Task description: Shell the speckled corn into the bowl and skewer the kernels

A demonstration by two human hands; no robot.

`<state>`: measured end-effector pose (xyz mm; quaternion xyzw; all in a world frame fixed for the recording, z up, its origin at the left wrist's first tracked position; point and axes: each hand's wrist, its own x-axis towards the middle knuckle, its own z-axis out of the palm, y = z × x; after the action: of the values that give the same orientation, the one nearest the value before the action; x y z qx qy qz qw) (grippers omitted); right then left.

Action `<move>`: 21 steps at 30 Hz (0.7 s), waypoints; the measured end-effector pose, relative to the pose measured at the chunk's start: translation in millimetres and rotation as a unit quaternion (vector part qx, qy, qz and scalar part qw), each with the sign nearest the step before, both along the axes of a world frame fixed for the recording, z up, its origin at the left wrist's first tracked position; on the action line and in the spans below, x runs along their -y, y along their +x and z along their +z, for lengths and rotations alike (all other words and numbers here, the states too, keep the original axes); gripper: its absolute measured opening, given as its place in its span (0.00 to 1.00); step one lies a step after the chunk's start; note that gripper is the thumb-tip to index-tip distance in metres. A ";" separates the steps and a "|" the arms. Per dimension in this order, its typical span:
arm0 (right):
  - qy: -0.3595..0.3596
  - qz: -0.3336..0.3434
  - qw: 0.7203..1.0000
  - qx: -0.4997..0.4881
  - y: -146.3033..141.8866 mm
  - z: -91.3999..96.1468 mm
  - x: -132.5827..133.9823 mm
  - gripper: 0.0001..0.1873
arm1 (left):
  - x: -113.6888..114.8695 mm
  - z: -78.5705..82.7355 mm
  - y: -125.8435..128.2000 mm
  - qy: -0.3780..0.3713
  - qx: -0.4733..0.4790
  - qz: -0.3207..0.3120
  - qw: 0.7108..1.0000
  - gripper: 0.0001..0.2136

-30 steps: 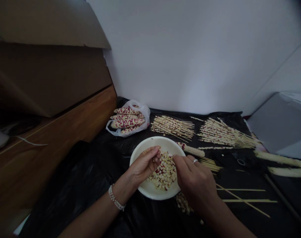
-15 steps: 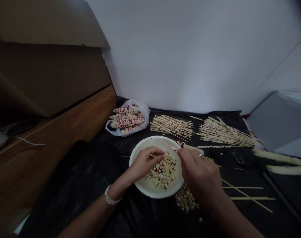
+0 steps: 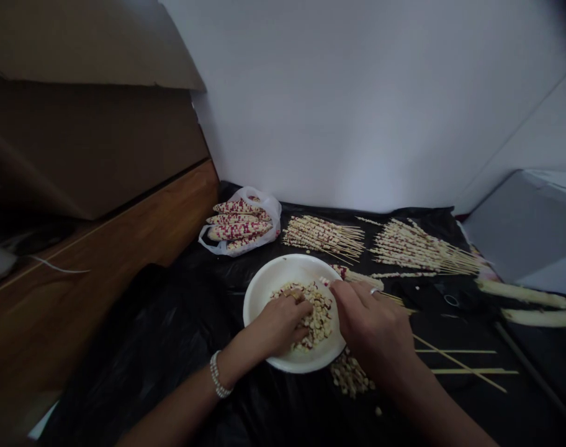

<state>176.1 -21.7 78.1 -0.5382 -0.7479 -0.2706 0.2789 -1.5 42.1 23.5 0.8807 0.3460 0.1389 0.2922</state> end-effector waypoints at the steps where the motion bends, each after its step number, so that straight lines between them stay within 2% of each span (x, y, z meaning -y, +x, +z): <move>1: -0.001 0.001 1.000 -0.002 -0.7 0.3 0.3 0.09 | 0.1 -2.4 0.4 0.000 0.010 0.027 1.000 0.07; 5: 0.006 0.006 1.000 -0.003 -2.0 2.7 1.7 0.10 | -2.2 -2.3 1.6 -0.041 0.119 0.092 0.988 0.05; 6: 0.010 0.006 1.000 -0.003 -2.0 3.5 1.9 0.10 | -3.4 0.3 2.0 -0.072 0.160 0.095 0.980 0.05; 8: 0.012 0.004 1.000 -0.002 -1.5 5.0 1.8 0.10 | -6.3 6.5 2.7 -0.183 0.240 0.101 0.948 0.05; 10: 0.015 0.005 1.000 0.000 -0.4 5.5 1.3 0.09 | -9.7 12.0 2.8 -0.344 0.308 0.123 0.878 0.08; 11: 0.016 0.007 1.000 0.003 0.4 5.3 0.8 0.09 | -11.5 13.8 2.5 -0.425 0.339 0.133 0.829 0.09; 13: 0.023 0.012 1.000 0.010 2.2 4.0 -0.2 0.08 | -15.4 15.6 1.1 -0.563 0.399 0.149 0.708 0.09; 15: 0.022 0.016 1.000 0.015 3.6 2.2 -1.1 0.07 | -18.9 16.2 -0.7 -0.647 0.433 0.150 0.610 0.07; 16: 0.020 0.016 1.000 0.015 3.9 1.4 -1.4 0.07 | -20.2 16.4 -1.4 -0.671 0.441 0.153 0.576 0.05; 18: 0.013 0.012 1.000 0.014 3.7 0.1 -1.6 0.08 | -21.6 17.6 -2.2 -0.689 0.449 0.169 0.544 0.04; 21: 0.008 0.010 1.000 0.008 2.1 -1.0 -1.1 0.08 | -21.0 20.9 -1.4 -0.675 0.463 0.204 0.537 0.06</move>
<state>178.2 -20.6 77.1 -0.5265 -0.7529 -0.2782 0.2802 -2.9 63.1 44.4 0.1409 0.3236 0.3084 0.8834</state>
